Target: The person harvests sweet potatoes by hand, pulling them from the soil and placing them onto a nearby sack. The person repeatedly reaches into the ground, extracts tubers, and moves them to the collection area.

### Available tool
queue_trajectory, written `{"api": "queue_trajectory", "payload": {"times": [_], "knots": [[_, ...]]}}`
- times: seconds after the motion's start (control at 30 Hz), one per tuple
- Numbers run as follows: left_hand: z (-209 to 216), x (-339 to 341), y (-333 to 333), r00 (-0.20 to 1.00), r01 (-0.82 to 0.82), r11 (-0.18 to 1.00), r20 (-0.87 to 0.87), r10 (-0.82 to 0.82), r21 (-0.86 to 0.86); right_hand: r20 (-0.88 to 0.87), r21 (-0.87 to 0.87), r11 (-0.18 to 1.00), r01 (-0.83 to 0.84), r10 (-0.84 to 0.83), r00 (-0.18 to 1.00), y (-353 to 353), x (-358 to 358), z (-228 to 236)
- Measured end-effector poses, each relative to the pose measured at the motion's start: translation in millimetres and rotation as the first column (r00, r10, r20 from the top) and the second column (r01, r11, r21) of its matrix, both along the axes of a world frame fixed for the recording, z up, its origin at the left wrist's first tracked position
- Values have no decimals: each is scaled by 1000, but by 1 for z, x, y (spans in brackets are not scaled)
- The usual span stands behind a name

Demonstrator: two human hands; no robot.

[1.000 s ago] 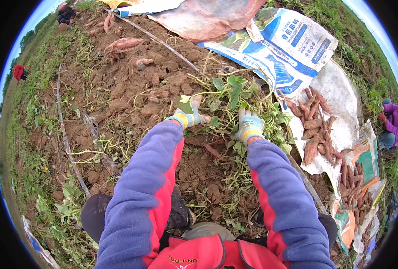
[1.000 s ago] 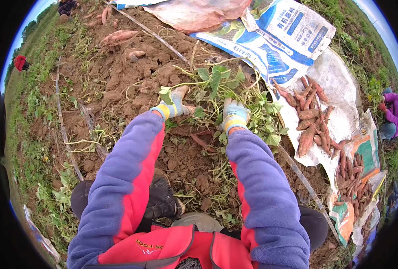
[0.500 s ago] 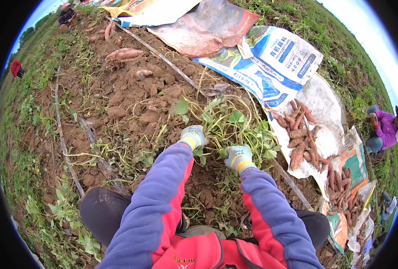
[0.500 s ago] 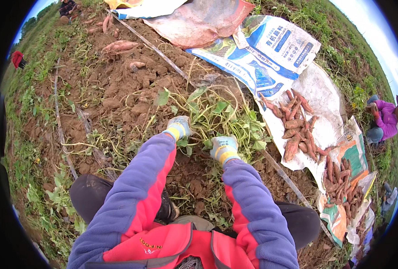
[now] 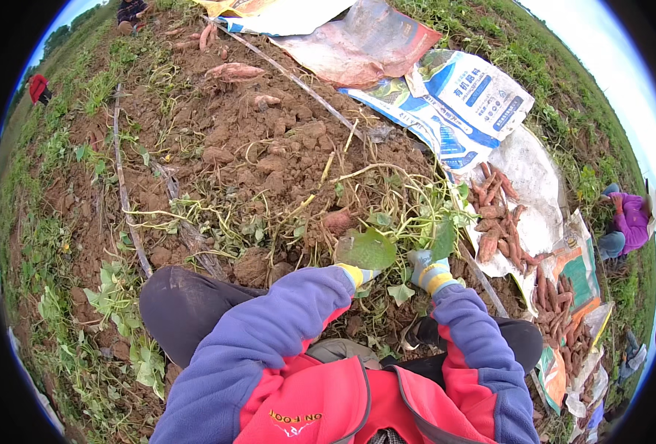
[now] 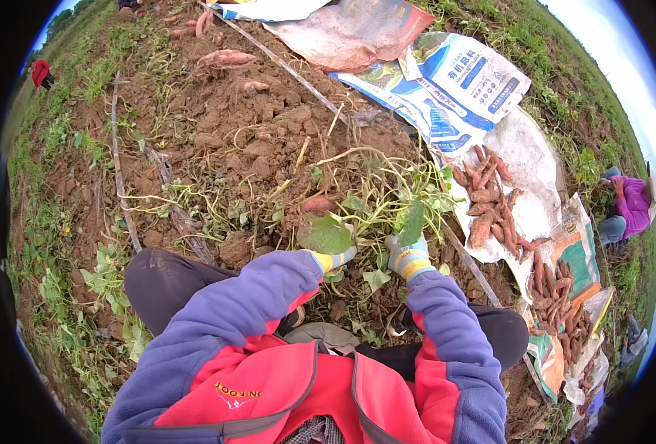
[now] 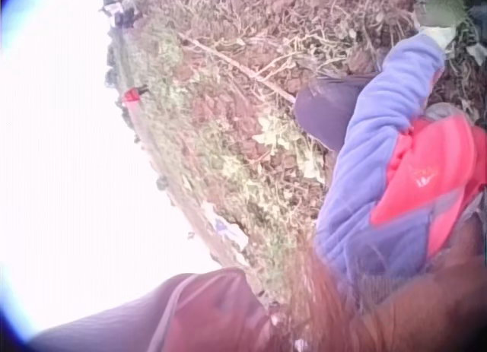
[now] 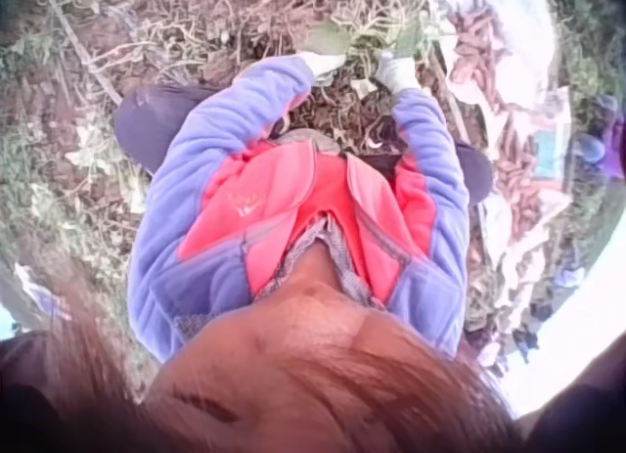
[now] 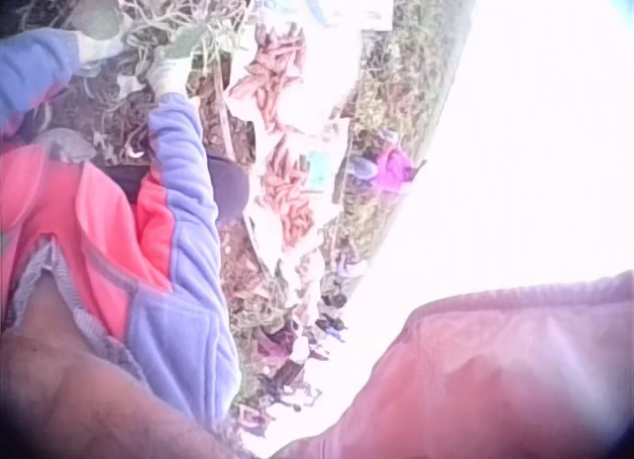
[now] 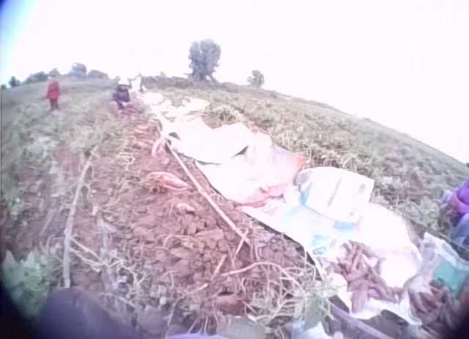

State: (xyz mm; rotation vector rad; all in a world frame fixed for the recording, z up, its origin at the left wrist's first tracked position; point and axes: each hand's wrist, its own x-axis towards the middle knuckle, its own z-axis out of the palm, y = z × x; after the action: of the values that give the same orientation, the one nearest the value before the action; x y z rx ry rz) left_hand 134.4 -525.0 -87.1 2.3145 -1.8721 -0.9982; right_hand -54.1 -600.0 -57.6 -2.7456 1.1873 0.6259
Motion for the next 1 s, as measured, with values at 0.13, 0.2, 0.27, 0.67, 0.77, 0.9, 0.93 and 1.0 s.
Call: {"api": "queue_trajectory", "payload": {"times": [0.13, 0.2, 0.27, 0.67, 0.77, 0.9, 0.93, 1.0], "knots": [[76, -41, 18, 994, 97, 995, 49, -96, -20, 165, -40, 987, -154, 159, 973, -4, -52, 22], [76, -34, 31, 983, 151, 988, 106, -152, 18, 191, 227, 973, -36, -8, 982, -2, -34, 73], [77, -38, 34, 968, 219, 975, 123, -221, 29, 229, 43, 994, 104, -111, 967, 3, -40, 119], [65, -129, 84, 830, 546, 829, -58, -555, -126, -220, 378, 858, 347, -281, 934, 76, 150, 18], [53, -130, 91, 793, 592, 796, -83, -603, -124, -183, 290, 923, 255, -208, 961, 103, 124, -36], [50, -124, 100, 742, 651, 751, -116, -660, -112, -79, 300, 948, 109, -89, 993, 100, 87, -51], [50, -121, 101, 726, 669, 735, -119, -678, -106, -16, 290, 955, 70, -69, 998, 101, 77, -54], [51, -112, 102, 672, 721, 687, -153, -725, -92, -13, 334, 940, 77, -77, 997, 100, 60, -61]]}}
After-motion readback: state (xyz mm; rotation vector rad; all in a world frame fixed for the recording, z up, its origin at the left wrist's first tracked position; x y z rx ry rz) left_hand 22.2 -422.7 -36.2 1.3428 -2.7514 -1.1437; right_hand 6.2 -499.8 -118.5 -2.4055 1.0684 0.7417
